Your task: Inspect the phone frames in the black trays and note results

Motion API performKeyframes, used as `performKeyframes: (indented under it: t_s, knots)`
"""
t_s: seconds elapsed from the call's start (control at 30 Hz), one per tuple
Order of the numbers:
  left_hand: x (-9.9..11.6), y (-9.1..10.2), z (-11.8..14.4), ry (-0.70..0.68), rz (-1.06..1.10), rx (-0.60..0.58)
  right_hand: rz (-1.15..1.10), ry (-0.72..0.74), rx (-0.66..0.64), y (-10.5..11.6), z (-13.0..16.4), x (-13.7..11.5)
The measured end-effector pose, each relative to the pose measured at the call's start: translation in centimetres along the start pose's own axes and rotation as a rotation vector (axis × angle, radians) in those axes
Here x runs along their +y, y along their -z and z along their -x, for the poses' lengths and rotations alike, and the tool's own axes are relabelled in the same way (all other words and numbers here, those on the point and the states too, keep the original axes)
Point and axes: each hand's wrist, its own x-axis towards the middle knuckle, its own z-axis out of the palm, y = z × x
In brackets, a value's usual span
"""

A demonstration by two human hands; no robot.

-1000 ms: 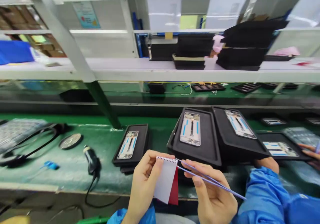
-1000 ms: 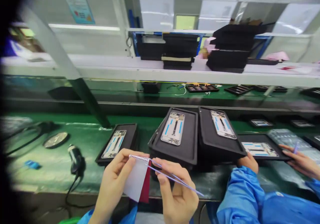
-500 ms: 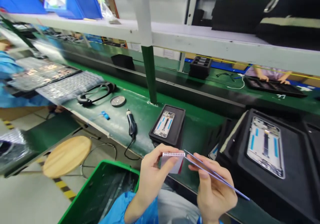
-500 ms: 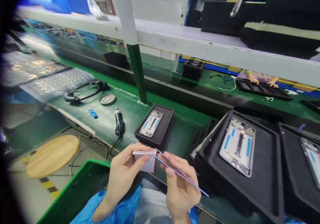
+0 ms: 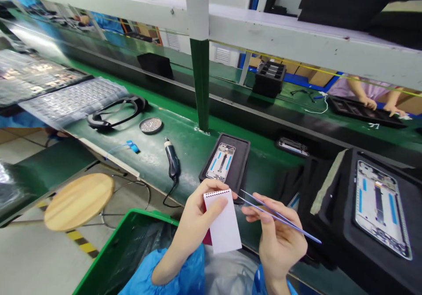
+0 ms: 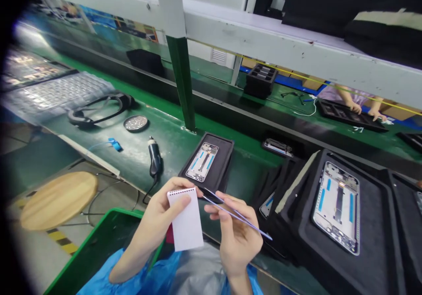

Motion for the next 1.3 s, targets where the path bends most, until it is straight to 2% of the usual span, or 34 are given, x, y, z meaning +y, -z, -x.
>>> performKeyframes:
  t_s: [0.17, 0.37, 0.57, 0.9, 1.3]
  knots:
    - [-0.1, 0.8, 0.2, 0.033, -0.084, 0.013, -0.020, -0.021, -0.105, 0.1, -0.3, 0.4]
    - [-0.1, 1.6, 0.7, 0.032, -0.132, 0.061, 0.010, 0.030, -0.221, 0.5, 0.0, 0.8]
    - [0.5, 1.7, 0.6, 0.036, -0.139, 0.033, 0.085, 0.088, -0.245, 0.5, 0.2, 1.0]
    - [-0.3, 2.1, 0.7, 0.059, -0.152, 0.058, 0.115, 0.073, -0.267, 0.8, 0.1, 1.2]
    - [0.0, 1.9, 0.1, 0.059, -0.101, 0.042, 0.073, 0.071, -0.322, 1.1, -0.3, 1.4]
